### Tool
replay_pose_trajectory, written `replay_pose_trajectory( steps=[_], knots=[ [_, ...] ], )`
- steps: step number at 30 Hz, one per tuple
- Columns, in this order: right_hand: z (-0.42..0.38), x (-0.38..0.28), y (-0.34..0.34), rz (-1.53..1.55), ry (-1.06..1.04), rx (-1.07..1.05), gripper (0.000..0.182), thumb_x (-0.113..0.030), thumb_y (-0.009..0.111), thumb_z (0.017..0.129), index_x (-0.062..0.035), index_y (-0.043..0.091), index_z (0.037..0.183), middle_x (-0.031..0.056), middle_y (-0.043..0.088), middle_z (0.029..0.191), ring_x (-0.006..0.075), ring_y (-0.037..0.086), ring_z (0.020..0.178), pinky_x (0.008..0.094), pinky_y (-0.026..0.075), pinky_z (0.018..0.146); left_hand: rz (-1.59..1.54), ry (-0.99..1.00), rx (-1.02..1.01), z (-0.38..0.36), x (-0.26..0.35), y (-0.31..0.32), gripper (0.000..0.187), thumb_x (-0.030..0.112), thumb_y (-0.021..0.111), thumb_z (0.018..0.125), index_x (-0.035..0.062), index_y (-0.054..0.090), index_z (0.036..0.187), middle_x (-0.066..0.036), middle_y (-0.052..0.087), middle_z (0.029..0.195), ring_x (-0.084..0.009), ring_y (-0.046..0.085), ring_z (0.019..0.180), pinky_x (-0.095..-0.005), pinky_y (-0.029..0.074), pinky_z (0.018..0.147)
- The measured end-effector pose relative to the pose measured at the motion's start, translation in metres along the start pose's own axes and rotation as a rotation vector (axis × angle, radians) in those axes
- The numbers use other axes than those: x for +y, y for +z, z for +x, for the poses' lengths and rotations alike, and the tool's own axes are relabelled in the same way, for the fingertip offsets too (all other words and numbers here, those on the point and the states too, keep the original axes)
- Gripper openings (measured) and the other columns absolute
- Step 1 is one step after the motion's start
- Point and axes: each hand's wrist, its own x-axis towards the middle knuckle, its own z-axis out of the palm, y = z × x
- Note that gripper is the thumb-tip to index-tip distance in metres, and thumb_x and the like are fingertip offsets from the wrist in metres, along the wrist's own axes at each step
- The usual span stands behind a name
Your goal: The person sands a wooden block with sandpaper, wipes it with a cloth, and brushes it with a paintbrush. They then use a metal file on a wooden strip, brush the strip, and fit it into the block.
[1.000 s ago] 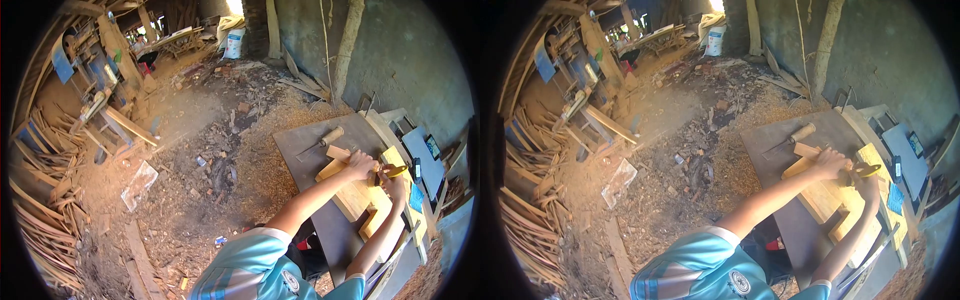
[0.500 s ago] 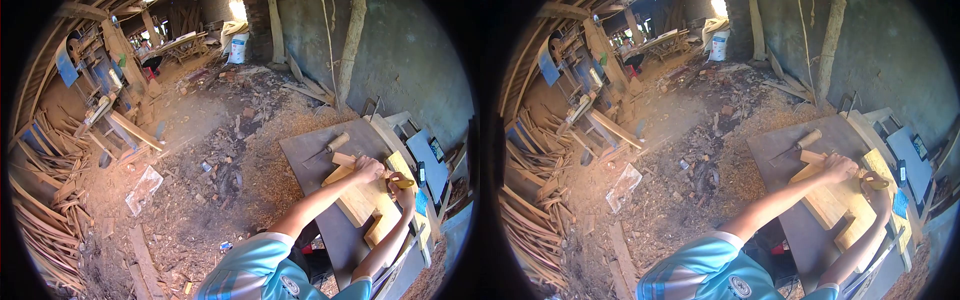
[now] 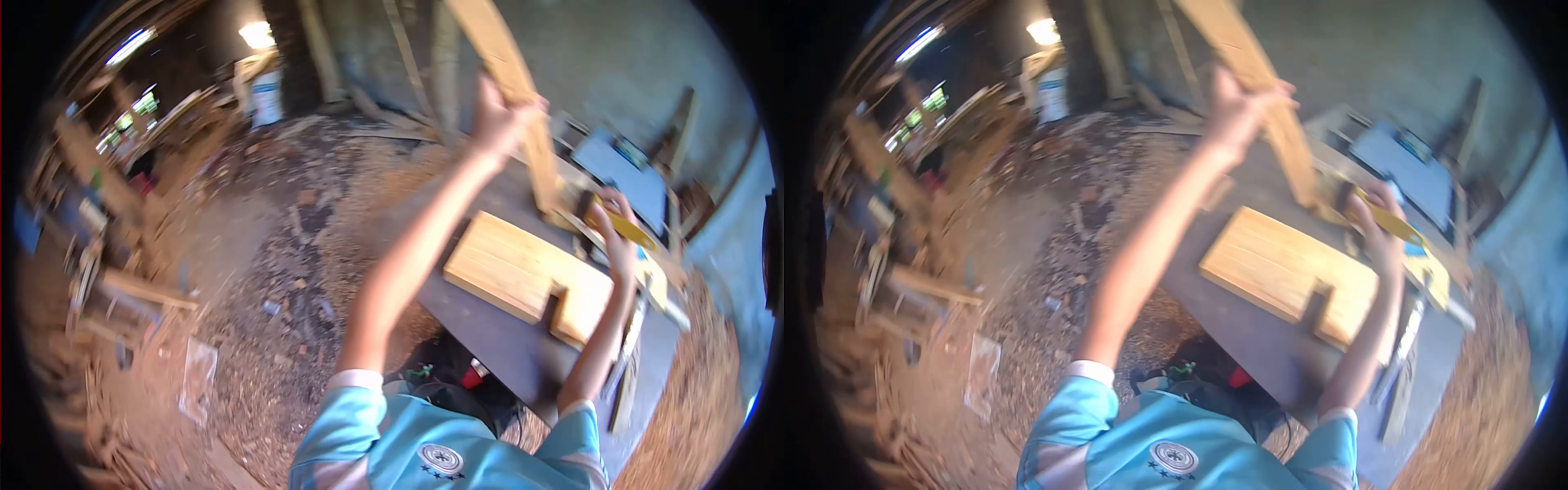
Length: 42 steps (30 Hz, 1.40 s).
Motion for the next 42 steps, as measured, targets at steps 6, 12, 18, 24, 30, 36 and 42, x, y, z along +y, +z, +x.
replay_pose_trajectory(
  steps=[6, 12, 18, 24, 30, 36, 42],
  knots=[
    [0.002, -0.008, 0.002, 0.294, 0.053, 0.085, 0.021, -0.012, 0.053, 0.089, -0.0021, 0.055, 0.107, 0.0090, 0.060, 0.091, 0.0120, 0.058, 0.080, 0.0263, 0.053, 0.070, -0.064, -0.154, -0.136, -0.003, -0.001, 0.001, 0.025, 0.012, 0.063, 0.080, 0.0058, 0.048, 0.099, -0.004, 0.057, 0.088, -0.0184, 0.064, 0.083, -0.0281, 0.053, 0.058],
    [0.001, -0.008, 0.009, 0.336, 0.160, 0.057, 0.019, -0.019, 0.056, 0.088, -0.0007, 0.059, 0.094, 0.0053, 0.058, 0.081, 0.0102, 0.057, 0.072, 0.0236, 0.052, 0.059, -0.148, -0.301, -0.200, -0.006, -0.014, 0.007, 0.028, 0.008, 0.058, 0.084, 0.0048, 0.044, 0.108, -0.013, 0.060, 0.096, -0.0240, 0.064, 0.085, -0.0325, 0.053, 0.072],
    [0.000, -0.012, 0.014, 0.375, 0.238, 0.044, 0.021, -0.022, 0.057, 0.088, -0.0011, 0.059, 0.090, 0.0054, 0.058, 0.084, 0.0097, 0.056, 0.072, 0.0218, 0.051, 0.058, -0.021, -0.277, -0.415, 0.040, 0.017, 0.016, 0.033, 0.019, 0.052, 0.088, 0.0076, 0.043, 0.118, -0.016, 0.058, 0.105, -0.0269, 0.062, 0.089, -0.0352, 0.051, 0.077],
    [-0.002, -0.012, 0.022, 0.590, 0.109, 0.016, 0.020, -0.010, 0.049, 0.088, -0.0014, 0.053, 0.105, 0.0064, 0.057, 0.098, 0.0093, 0.055, 0.089, 0.0213, 0.047, 0.079, -0.122, -0.084, -0.421, 0.098, 0.045, 0.027, 0.020, 0.029, 0.054, 0.089, 0.0108, 0.048, 0.092, 0.000, 0.046, 0.064, -0.0089, 0.046, 0.053, -0.0230, 0.041, 0.051],
    [-0.002, -0.011, 0.039, 0.766, 0.207, 0.080, 0.022, -0.007, 0.047, 0.084, -0.0002, 0.057, 0.102, 0.0069, 0.057, 0.097, 0.0116, 0.055, 0.088, 0.0243, 0.045, 0.079, -0.359, -0.189, -0.694, 0.095, 0.044, 0.032, 0.037, 0.040, 0.045, 0.092, 0.0146, 0.037, 0.067, 0.007, 0.026, 0.047, -0.0031, 0.029, 0.039, -0.0168, 0.030, 0.039],
    [0.005, 0.002, 0.034, 0.686, 0.156, 0.235, 0.018, -0.015, 0.052, 0.083, -0.0033, 0.061, 0.094, 0.0017, 0.057, 0.090, 0.0082, 0.052, 0.082, 0.0216, 0.043, 0.071, -0.630, -0.236, -0.738, 0.101, 0.031, 0.021, 0.036, 0.035, 0.042, 0.094, 0.0133, 0.039, 0.065, 0.004, 0.034, 0.049, -0.0062, 0.037, 0.040, -0.0195, 0.033, 0.037],
    [0.017, 0.039, 0.011, 0.867, 0.223, 0.026, 0.022, -0.019, 0.053, 0.082, -0.0044, 0.059, 0.097, 0.0026, 0.056, 0.096, 0.0122, 0.052, 0.088, 0.0237, 0.041, 0.073, -0.516, -0.304, -0.590, 0.106, 0.028, 0.017, 0.041, 0.040, 0.044, 0.086, 0.0176, 0.029, 0.054, 0.005, 0.025, 0.046, -0.0078, 0.027, 0.038, -0.0228, 0.025, 0.037]
  ],
)
